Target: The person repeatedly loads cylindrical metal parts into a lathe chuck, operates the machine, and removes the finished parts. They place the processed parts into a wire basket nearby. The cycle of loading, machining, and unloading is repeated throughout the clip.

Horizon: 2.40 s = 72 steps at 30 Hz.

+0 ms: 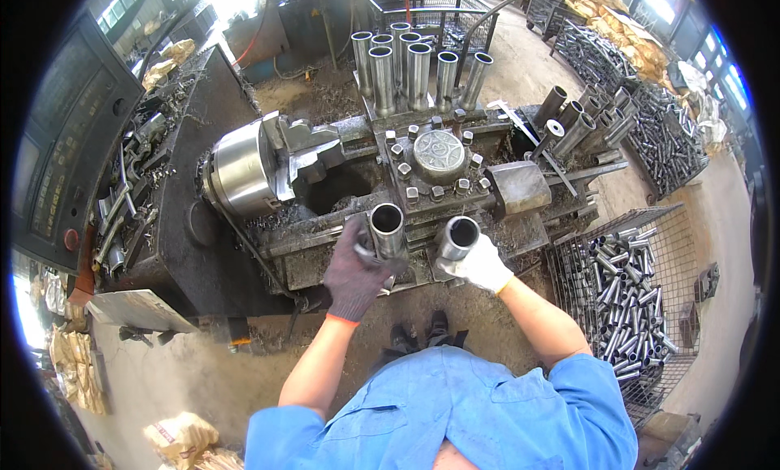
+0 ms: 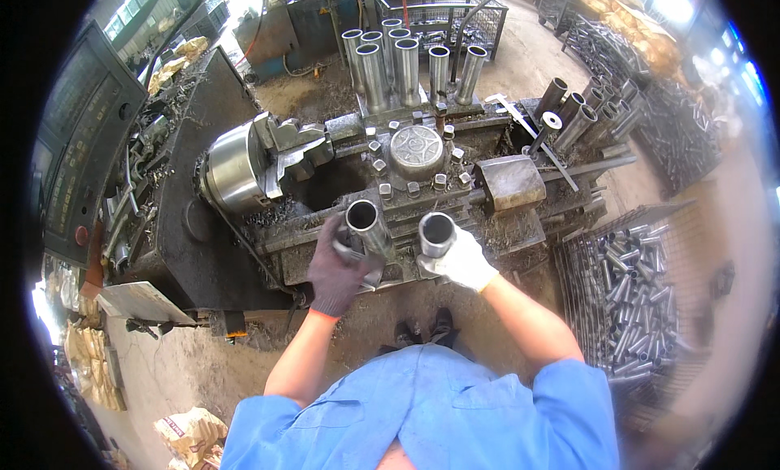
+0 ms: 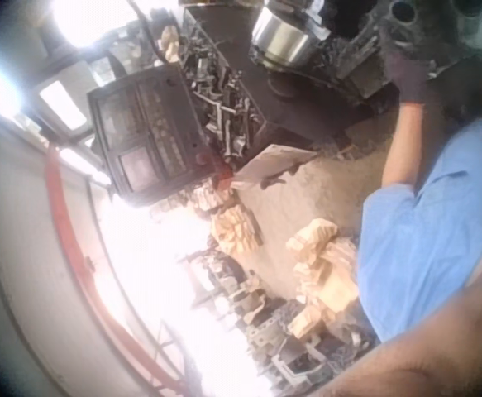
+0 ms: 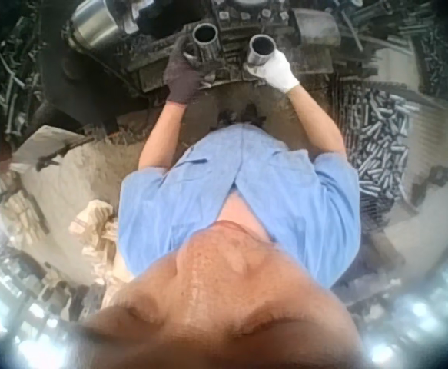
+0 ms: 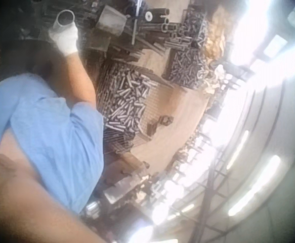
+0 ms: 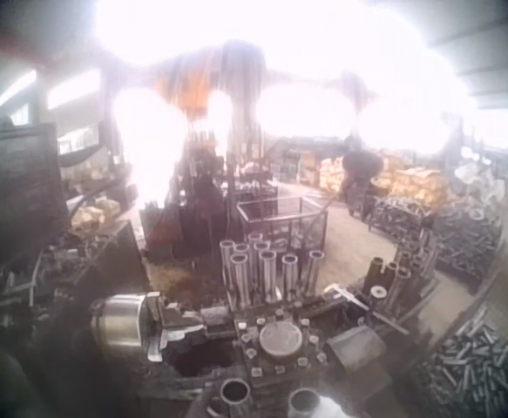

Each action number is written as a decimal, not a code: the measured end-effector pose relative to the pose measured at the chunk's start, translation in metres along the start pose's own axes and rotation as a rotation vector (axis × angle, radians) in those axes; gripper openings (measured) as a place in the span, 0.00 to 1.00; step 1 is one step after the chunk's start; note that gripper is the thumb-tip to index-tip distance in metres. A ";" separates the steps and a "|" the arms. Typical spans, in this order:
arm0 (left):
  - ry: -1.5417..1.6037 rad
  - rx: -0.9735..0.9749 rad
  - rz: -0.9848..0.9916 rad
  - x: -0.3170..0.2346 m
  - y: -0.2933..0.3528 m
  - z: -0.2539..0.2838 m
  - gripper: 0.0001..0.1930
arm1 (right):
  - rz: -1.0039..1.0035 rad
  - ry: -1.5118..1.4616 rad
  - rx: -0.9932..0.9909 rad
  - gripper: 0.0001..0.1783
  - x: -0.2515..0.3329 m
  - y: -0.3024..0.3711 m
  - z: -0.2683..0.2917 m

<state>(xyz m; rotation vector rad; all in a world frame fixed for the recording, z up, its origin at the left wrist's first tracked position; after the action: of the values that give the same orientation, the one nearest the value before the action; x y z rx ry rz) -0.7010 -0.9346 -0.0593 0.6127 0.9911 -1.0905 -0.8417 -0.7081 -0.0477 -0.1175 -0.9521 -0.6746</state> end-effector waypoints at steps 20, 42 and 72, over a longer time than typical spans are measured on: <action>1.470 -0.065 0.111 0.078 0.029 0.073 0.35 | 0.137 0.143 0.169 0.23 0.064 -0.073 -0.104; 0.590 -0.274 0.197 0.127 0.049 0.055 0.22 | 0.345 1.356 0.093 0.25 0.157 -0.243 0.142; 0.552 -0.880 0.636 0.257 0.250 0.179 0.21 | 0.276 0.660 0.574 0.52 0.130 -0.330 0.060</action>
<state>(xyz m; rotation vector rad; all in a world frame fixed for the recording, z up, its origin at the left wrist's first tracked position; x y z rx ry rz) -0.3742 -1.1017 -0.2198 0.4346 1.4736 0.1380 -1.0246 -1.0093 0.0253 0.4530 -0.4439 -0.1376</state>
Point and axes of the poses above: each hand's wrist, its own y-axis away from the middle knuckle, its own z-axis out of the back of the hand, x = y × z, the point moved 3 cm from there along -y, towards the middle knuckle, and after that the axes turned 15 degrees about x, right-handed, at the moved point
